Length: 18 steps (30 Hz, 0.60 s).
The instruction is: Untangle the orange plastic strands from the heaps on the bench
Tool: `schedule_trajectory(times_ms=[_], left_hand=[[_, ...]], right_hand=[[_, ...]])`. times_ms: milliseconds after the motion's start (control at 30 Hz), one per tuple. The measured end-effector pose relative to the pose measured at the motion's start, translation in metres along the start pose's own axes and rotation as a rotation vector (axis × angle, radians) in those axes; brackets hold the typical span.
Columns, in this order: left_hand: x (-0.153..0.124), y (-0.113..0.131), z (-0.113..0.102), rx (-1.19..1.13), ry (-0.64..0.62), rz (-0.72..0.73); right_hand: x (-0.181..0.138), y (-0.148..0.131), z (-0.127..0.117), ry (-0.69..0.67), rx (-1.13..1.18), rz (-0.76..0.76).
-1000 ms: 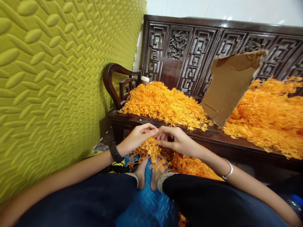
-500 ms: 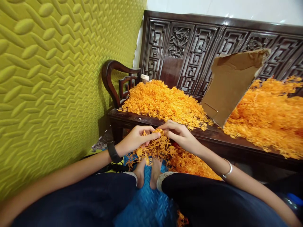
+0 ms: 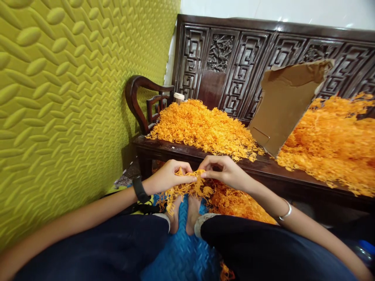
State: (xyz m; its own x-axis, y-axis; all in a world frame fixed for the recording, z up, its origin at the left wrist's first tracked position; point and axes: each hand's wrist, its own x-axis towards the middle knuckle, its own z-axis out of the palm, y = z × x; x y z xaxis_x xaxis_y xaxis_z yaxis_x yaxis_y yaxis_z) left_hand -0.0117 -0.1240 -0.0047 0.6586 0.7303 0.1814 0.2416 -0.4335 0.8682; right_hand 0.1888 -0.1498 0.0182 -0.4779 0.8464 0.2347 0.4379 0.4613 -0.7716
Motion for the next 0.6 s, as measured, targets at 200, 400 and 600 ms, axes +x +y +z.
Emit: schedule_trajectory(times_ms=[200,400,600], left_hand=[[0.0,0.004,-0.002,-0.045,0.05,-0.007],[0.002,0.003,0.007,-0.163,0.113,0.028],[0.004,0.009,0.016,-0.135,0.168,0.105]], right_hand=[[-0.002,0.002,-0.001,0.177,0.304,0.053],[0.003,-0.008,0.012,0.199,0.385,0.017],[0.009,-0.012,0.016,0.275,0.467,0.056]])
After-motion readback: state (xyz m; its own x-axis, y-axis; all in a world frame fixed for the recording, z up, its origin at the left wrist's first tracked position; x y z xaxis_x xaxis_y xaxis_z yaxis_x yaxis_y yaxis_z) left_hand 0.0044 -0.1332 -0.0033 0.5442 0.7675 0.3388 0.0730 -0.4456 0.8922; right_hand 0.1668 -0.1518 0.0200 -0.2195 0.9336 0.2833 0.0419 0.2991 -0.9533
